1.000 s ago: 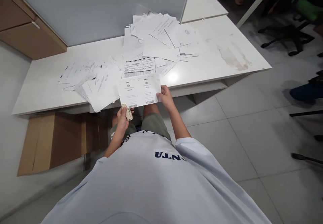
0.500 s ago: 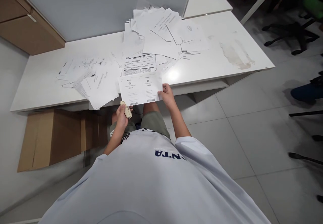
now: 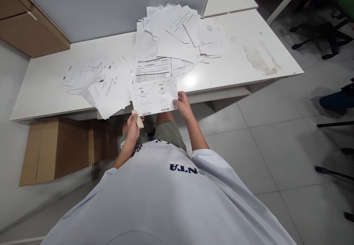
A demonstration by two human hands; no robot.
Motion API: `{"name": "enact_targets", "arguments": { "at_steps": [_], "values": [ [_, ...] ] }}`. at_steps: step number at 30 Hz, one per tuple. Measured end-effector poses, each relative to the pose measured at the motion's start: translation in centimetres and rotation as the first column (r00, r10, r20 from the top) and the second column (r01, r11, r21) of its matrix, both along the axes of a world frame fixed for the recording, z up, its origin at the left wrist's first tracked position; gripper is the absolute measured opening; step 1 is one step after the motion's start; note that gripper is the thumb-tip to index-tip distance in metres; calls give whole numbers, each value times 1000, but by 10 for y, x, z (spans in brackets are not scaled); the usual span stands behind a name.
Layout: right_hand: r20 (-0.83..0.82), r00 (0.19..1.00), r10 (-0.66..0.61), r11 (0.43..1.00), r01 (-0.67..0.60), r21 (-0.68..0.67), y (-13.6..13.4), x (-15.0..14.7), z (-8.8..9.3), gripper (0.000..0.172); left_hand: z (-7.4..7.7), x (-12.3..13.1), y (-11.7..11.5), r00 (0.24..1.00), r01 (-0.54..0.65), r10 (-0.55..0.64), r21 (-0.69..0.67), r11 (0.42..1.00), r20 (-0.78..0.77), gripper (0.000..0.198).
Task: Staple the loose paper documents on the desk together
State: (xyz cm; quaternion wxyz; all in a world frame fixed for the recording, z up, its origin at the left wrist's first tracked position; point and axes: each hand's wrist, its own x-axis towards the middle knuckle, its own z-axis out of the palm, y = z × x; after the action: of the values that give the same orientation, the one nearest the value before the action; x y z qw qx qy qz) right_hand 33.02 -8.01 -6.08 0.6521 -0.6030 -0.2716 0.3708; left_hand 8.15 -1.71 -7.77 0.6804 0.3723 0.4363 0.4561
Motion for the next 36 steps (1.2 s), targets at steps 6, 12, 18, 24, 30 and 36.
{"name": "enact_targets", "arguments": {
  "at_steps": [6,12,18,24,30,36],
  "values": [
    [4,1000,1,1000,-1,-13,0,-1,0,34,-1,0,1,1000,-4,4,1,1000,-28,53],
    [29,999,16,999,-15,-32,0,1,-2,35,-4,1,3,998,-17,16,-6,1000,-55,52],
    [2,1000,2,999,-2,-34,2,0,-3,34,-4,1,2,998,-9,11,30,1000,-57,52],
    [-30,1000,-9,999,8,-39,5,-1,-5,35,-3,3,3,999,-26,27,32,999,-32,54],
    [-21,1000,-11,999,10,-38,8,0,-5,34,-3,4,6,1000,7,-7,2,1000,-6,56],
    [6,1000,-5,999,5,-44,11,-5,-4,33,-4,2,8,1000,18,-18,-24,1000,0,56]
  ]
}}
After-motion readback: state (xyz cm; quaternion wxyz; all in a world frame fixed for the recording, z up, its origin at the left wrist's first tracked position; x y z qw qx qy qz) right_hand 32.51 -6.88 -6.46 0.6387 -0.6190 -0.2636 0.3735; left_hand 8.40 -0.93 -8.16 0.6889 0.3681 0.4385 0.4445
